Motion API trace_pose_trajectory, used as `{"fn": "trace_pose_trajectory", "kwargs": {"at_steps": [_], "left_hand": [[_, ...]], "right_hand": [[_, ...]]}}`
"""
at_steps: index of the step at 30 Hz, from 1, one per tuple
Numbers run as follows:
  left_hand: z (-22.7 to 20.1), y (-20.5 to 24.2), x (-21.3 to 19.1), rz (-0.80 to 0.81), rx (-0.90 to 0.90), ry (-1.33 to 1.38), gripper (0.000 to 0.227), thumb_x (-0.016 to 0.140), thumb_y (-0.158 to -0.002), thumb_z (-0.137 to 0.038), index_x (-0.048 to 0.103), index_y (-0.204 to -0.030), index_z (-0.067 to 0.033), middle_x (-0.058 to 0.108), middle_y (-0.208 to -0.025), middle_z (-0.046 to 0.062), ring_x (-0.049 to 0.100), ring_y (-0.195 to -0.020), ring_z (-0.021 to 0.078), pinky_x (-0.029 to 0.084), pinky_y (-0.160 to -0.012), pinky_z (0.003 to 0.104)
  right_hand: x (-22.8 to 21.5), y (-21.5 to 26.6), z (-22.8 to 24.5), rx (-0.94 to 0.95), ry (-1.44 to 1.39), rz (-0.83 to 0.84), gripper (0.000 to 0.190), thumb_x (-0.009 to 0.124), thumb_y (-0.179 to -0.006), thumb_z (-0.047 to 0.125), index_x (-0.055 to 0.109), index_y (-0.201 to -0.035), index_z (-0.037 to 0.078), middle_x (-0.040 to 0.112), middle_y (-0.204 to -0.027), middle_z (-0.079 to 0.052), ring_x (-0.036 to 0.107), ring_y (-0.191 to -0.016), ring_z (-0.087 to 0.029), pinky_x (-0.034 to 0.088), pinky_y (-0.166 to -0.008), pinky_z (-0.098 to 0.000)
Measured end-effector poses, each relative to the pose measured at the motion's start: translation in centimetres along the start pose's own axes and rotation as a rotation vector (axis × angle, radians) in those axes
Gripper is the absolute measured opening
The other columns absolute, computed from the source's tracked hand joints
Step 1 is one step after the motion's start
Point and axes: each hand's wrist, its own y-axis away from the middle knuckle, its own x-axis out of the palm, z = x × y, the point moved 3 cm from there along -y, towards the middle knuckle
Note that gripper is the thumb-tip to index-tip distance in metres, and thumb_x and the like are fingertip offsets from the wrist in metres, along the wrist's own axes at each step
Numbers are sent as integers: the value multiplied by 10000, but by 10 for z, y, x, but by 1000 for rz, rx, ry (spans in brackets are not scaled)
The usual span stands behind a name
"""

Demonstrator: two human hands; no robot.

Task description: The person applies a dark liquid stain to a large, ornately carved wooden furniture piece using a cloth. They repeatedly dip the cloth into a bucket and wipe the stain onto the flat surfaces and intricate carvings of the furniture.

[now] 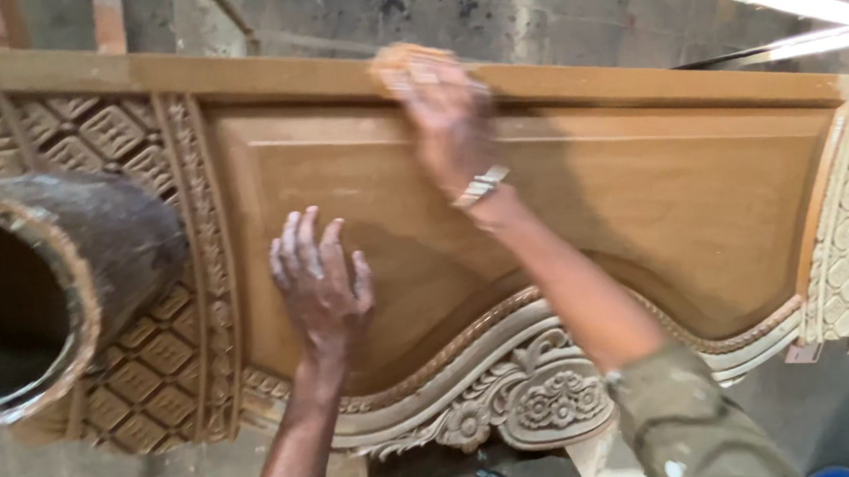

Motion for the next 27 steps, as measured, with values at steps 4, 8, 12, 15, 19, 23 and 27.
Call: {"fn": "trace_pose_trajectory", "kwargs": {"at_steps": [4, 8, 12, 15, 19, 23, 27], "left_hand": [[-66, -13, 36, 72, 98, 110, 456, 639, -912, -205, 587, -1336, -45, 480, -1503, 197, 394, -1445, 382, 277, -1208, 571], [-156, -23, 86, 120, 265, 163, 464, 628, -882, -206, 598, -1315, -40, 479, -1489, 204, 382, -1437, 375, 264, -1206, 566], [-252, -9, 133, 255, 362, 202, 473, 630, -864, -207, 604, -1306, -42, 479, -1482, 206, 371, -1434, 384, 245, -1195, 577], [-325, 11, 171, 319, 400, 206, 471, 626, -873, -202, 596, -1312, -33, 478, -1480, 210, 369, -1434, 384, 240, -1193, 581], [-419, 26, 230, 344, 393, 221, 451, 624, -870, -200, 600, -1295, -49, 481, -1475, 195, 370, -1428, 378, 238, -1184, 584], [-483, 32, 271, 356, 402, 236, 440, 626, -895, -182, 601, -1313, -48, 483, -1489, 189, 371, -1434, 379, 241, -1197, 582], [-515, 31, 283, 395, 409, 194, 431, 629, -867, -169, 610, -1283, -57, 499, -1459, 190, 386, -1418, 379, 248, -1183, 585]], "right_hand": [[-62, 72, -149, 325, 118, 83, 594, 587, -861, -58, 626, -1424, 126, 558, -1474, -124, 493, -1349, -334, 386, -1095, -488], [-101, 138, -293, 479, 197, 53, 628, 618, -881, -69, 578, -1481, 112, 489, -1511, -144, 459, -1334, -375, 385, -1096, -504], [-133, 199, -419, 569, 215, 14, 606, 622, -895, -71, 586, -1468, 120, 516, -1503, -120, 479, -1330, -373, 408, -1106, -472], [-157, 245, -503, 585, 229, -38, 583, 624, -892, -72, 601, -1440, 125, 536, -1487, -110, 497, -1315, -368, 421, -1093, -456], [-182, 305, -620, 614, 277, -78, 607, 627, -819, -79, 628, -1398, 105, 561, -1427, -142, 506, -1269, -395, 428, -1036, -479], [-194, 370, -740, 656, 325, -144, 387, 615, -887, -63, 667, -1252, 52, 630, -1295, -157, 539, -1171, -412, 466, -977, -518], [-212, 401, -826, 812, 332, -121, 275, 582, -916, -41, 641, -1179, 10, 616, -1202, -231, 556, -1131, -448, 481, -932, -546]]}}
